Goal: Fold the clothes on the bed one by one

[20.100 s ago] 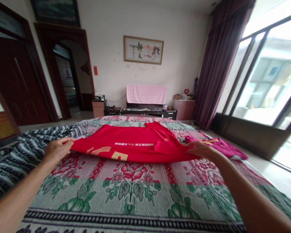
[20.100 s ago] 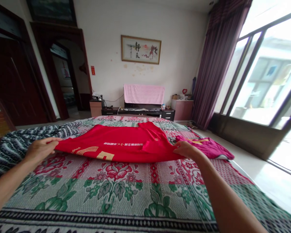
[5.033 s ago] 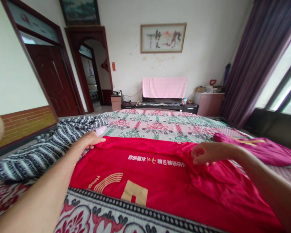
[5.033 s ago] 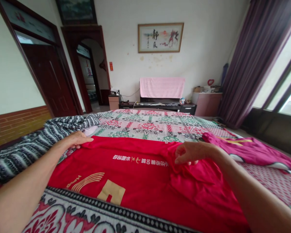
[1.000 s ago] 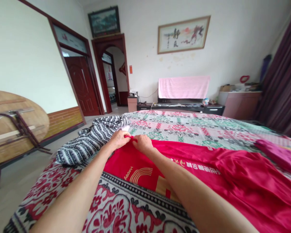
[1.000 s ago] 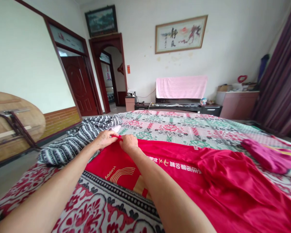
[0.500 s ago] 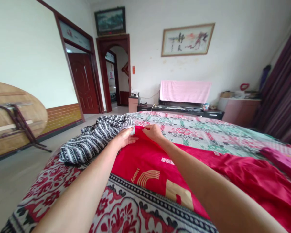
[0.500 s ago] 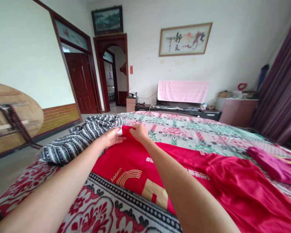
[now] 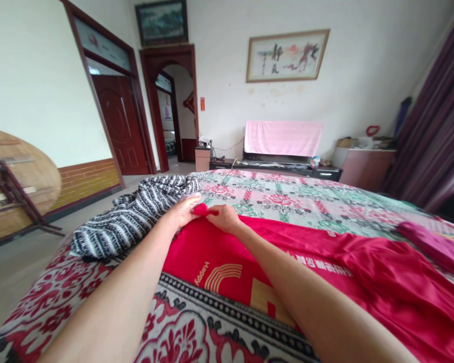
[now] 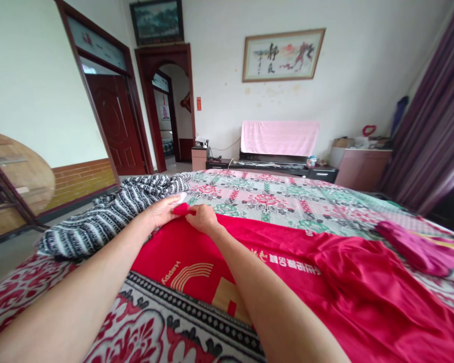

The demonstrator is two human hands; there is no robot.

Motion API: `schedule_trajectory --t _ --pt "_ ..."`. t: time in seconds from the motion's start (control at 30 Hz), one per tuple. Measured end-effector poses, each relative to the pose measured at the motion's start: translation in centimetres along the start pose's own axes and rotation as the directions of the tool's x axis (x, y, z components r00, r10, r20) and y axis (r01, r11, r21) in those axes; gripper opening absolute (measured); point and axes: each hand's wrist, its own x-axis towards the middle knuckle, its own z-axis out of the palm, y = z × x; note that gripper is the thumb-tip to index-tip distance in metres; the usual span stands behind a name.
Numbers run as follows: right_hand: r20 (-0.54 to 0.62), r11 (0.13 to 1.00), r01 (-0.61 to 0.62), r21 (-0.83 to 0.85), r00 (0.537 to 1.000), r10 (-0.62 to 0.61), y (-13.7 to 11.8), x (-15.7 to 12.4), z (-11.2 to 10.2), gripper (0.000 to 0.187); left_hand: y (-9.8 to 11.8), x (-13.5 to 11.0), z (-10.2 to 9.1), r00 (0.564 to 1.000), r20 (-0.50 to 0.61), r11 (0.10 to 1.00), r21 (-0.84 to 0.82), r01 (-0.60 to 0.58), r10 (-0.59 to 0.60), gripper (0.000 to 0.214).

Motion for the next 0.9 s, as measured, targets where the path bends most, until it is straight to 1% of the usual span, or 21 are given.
schedule_trajectory --t 0.1,0.17,0.2,0.23,0.27,0.33,0.37,0.4,0.47,0.5,0.57,0.63,0.67,0.73,0.8,0.87,0.9 --pt "0.035 0.999 0.033 -0.018 0.999 -0.032 0.1 -0.3 0.4 0.029 0.0 -0.2 0.1 0.999 0.007 0.999 0.030 -0.043 0.043 0.043" --pt "0.044 0.999 0.048 -0.013 0.998 -0.048 0.2 -0.4 0.4 0.032 -0.1 -0.2 0.2 0.998 0.003 0.995 0.079 -0.056 0.056 0.051" --pt "0.051 0.998 0.062 -0.012 0.997 -0.061 0.1 -0.5 0.4 0.033 -0.3 -0.1 0.2 0.998 -0.017 0.989 0.135 -0.056 0.059 0.054" --pt "0.063 0.997 0.080 -0.013 0.995 -0.079 0.1 -0.6 0.4 0.035 -0.5 -0.1 0.1 0.996 -0.055 0.970 0.236 -0.057 0.072 0.057" --pt "0.079 0.994 0.105 -0.012 0.991 -0.104 0.1 -0.7 0.3 0.037 -0.7 0.0 0.0 0.990 -0.104 0.928 0.368 -0.055 0.099 0.059" --pt "0.115 0.987 0.161 -0.004 0.981 -0.160 0.0 -0.9 0.2 0.038 -1.0 0.3 -0.4 0.964 -0.189 0.784 0.620 -0.029 0.186 0.060" --pt "0.130 0.984 0.178 0.000 0.976 -0.176 -0.1 -1.0 0.1 0.037 -1.0 0.4 -0.7 0.949 -0.214 0.711 0.703 -0.015 0.231 0.059" --pt "0.137 0.983 0.182 -0.002 0.974 -0.180 -0.1 -1.1 -0.2 0.037 -1.0 0.5 -1.0 0.936 -0.228 0.663 0.749 -0.006 0.267 0.056" --pt "0.118 0.986 0.167 -0.029 0.980 -0.162 0.1 -1.3 -0.9 0.035 -0.8 0.7 -1.4 0.919 -0.243 0.596 0.803 0.011 0.311 0.049" --pt "0.095 0.987 0.154 -0.050 0.984 -0.149 0.3 -1.5 -1.5 0.034 -0.6 0.7 -1.6 0.911 -0.241 0.537 0.843 0.026 0.334 0.046" --pt "0.046 0.986 0.138 -0.090 0.990 -0.134 1.2 -2.1 -3.2 0.033 -0.2 0.7 -1.6 0.901 -0.202 0.364 0.930 0.053 0.384 0.042" --pt "0.029 0.984 0.125 -0.129 0.992 -0.122 2.6 -3.0 -5.3 0.031 0.1 0.5 -1.3 0.903 -0.117 0.185 0.982 0.043 0.413 0.039" --pt "0.032 0.982 0.107 -0.154 0.994 -0.104 3.5 -3.6 -6.4 0.031 0.2 0.4 -1.0 0.906 -0.080 0.136 0.990 0.026 0.415 0.037" --pt "0.049 0.977 0.053 -0.206 0.998 -0.044 5.2 -4.9 -8.2 0.030 0.0 0.2 -0.4 0.915 0.000 0.070 0.997 -0.031 0.404 0.034" --pt "0.049 0.970 0.029 -0.240 0.999 -0.017 6.7 -6.5 -9.3 0.031 -0.5 0.0 0.1 0.919 0.117 0.014 0.991 -0.132 0.376 0.041" --pt "0.049 0.966 0.061 -0.250 0.998 -0.050 7.7 -8.1 -9.5 0.034 -1.2 -0.2 0.4 0.922 0.234 -0.023 0.971 -0.239 0.309 0.055" --pt "0.059 0.965 0.078 -0.252 0.996 -0.065 8.0 -8.8 -9.3 0.037 -1.6 -0.3 0.5 0.931 0.257 -0.016 0.965 -0.262 0.258 0.063"
